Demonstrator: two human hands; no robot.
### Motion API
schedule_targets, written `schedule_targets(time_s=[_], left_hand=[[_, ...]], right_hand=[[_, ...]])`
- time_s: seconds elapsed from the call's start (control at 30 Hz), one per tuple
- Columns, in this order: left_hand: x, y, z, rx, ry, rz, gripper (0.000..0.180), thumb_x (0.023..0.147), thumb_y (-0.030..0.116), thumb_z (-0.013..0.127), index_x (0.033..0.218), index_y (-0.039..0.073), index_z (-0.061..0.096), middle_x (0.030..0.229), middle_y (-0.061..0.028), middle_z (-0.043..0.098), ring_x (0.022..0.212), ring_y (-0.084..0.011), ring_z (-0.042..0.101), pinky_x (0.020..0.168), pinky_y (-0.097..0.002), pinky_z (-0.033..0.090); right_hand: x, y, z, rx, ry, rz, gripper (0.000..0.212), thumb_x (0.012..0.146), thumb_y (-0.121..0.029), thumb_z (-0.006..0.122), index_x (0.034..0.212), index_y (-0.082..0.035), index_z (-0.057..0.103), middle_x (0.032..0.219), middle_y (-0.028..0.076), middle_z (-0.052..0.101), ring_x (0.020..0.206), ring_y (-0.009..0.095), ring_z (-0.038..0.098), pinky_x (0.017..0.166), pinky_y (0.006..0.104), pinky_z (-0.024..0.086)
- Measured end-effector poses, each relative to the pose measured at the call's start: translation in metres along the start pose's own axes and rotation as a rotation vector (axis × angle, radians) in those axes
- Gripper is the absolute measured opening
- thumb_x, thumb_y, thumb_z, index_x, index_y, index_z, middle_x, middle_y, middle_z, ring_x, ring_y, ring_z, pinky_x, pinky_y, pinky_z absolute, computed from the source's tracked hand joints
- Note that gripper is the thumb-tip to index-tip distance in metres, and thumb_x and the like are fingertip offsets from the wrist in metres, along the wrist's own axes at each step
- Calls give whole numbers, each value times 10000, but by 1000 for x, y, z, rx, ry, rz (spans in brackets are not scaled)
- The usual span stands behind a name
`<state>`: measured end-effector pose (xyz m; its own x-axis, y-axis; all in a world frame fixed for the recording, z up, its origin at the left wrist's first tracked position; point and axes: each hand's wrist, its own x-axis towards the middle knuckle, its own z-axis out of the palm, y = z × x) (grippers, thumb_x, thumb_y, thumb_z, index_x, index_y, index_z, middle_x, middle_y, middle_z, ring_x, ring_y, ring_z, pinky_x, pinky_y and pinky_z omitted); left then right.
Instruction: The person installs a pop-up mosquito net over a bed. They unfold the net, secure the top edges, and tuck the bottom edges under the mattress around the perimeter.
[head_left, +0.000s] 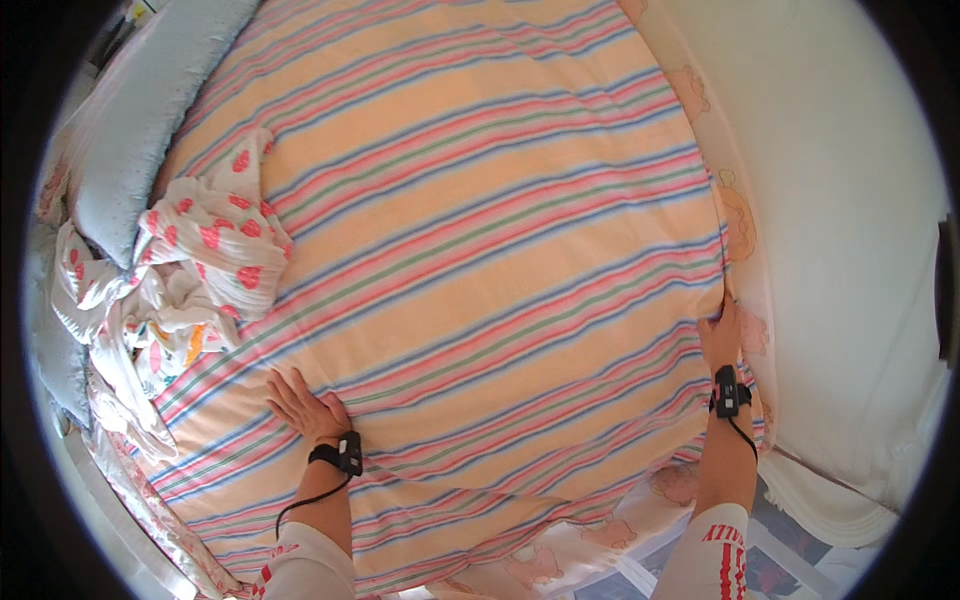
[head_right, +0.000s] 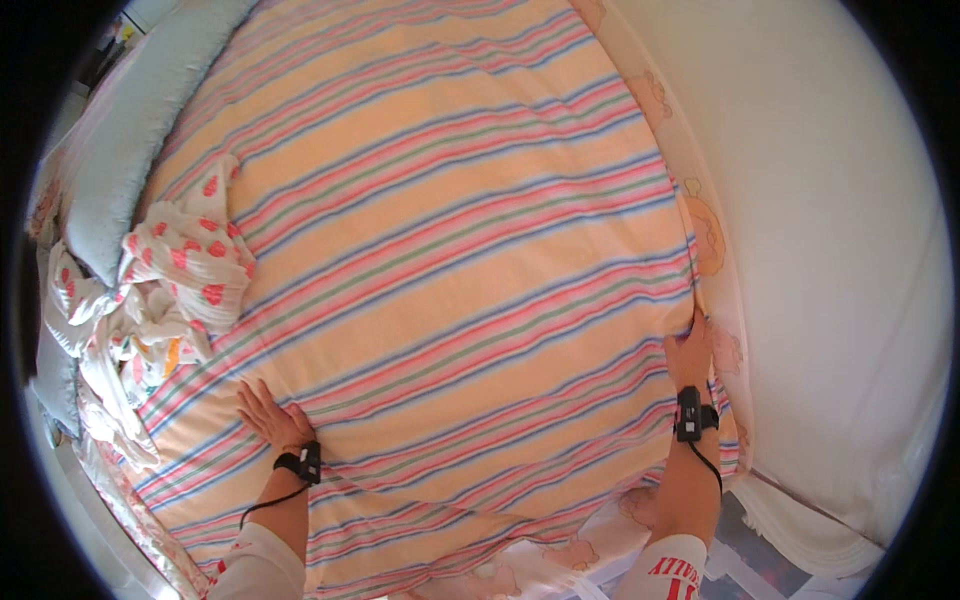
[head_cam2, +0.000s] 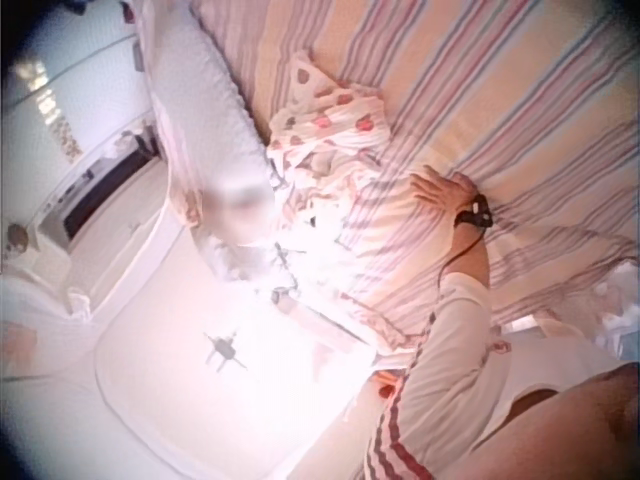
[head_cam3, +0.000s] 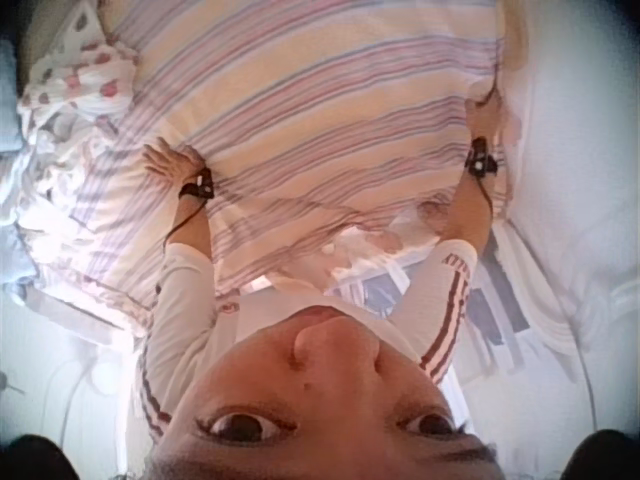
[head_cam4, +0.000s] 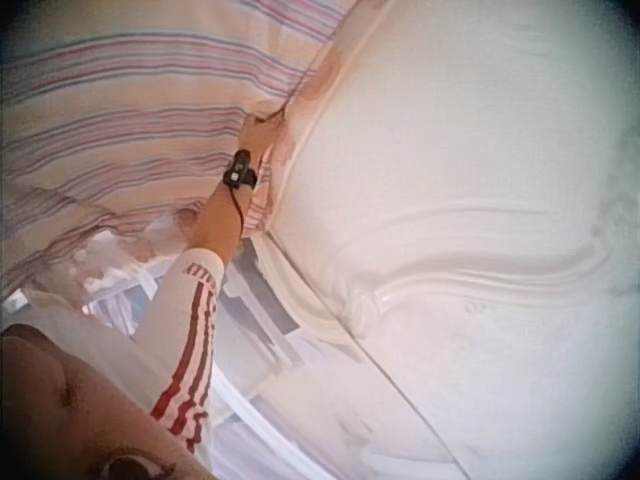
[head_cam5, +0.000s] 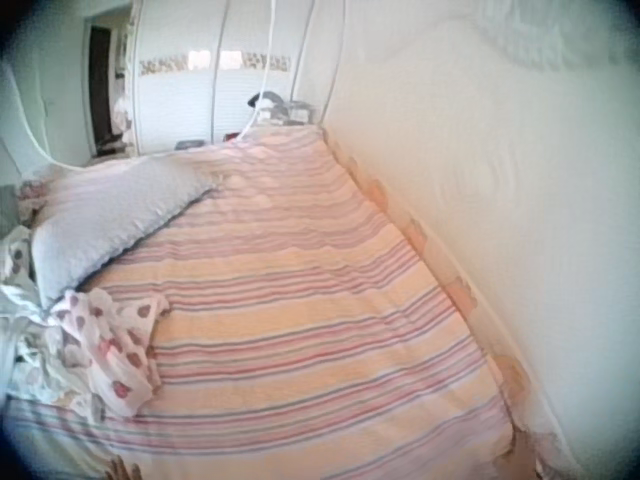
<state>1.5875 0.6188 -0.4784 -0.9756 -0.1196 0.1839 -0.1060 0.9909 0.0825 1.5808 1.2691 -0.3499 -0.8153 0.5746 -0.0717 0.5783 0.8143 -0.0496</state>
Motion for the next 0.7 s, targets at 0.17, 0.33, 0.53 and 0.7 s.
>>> schedule_targets(time_s=[0.17,0.33,0.53,0.7], left_hand=[[-1,-2,1,41,9,18,650,927,446,317,1487,127,228,1557,-207,174,1445,-400,129,1143,-580,53],[-2,0,-1,6,25,10,636,930,435,325,1477,117,259,1550,-211,194,1440,-405,142,1142,-581,58],[-1,1,-2,-16,27,7,633,930,439,334,1467,109,280,1546,-213,205,1439,-401,149,1141,-582,59],[-1,0,-1,12,12,2,630,929,439,334,1465,112,281,1546,-207,206,1441,-393,150,1143,-580,56]], right_hand=[[-2,-7,-2,275,-99,83,722,736,-245,674,1372,-39,401,1240,251,543,1175,423,495,995,461,406],[18,-5,-4,-6,-225,29,717,698,-246,698,1338,-36,450,1239,228,560,1161,400,522,973,439,424],[29,24,12,-154,-291,95,569,696,-229,689,1207,-19,551,1002,207,621,945,373,601,843,424,484],[48,90,-12,540,-456,-86,345,673,-194,649,996,-73,667,738,141,633,633,345,612,640,413,505]])
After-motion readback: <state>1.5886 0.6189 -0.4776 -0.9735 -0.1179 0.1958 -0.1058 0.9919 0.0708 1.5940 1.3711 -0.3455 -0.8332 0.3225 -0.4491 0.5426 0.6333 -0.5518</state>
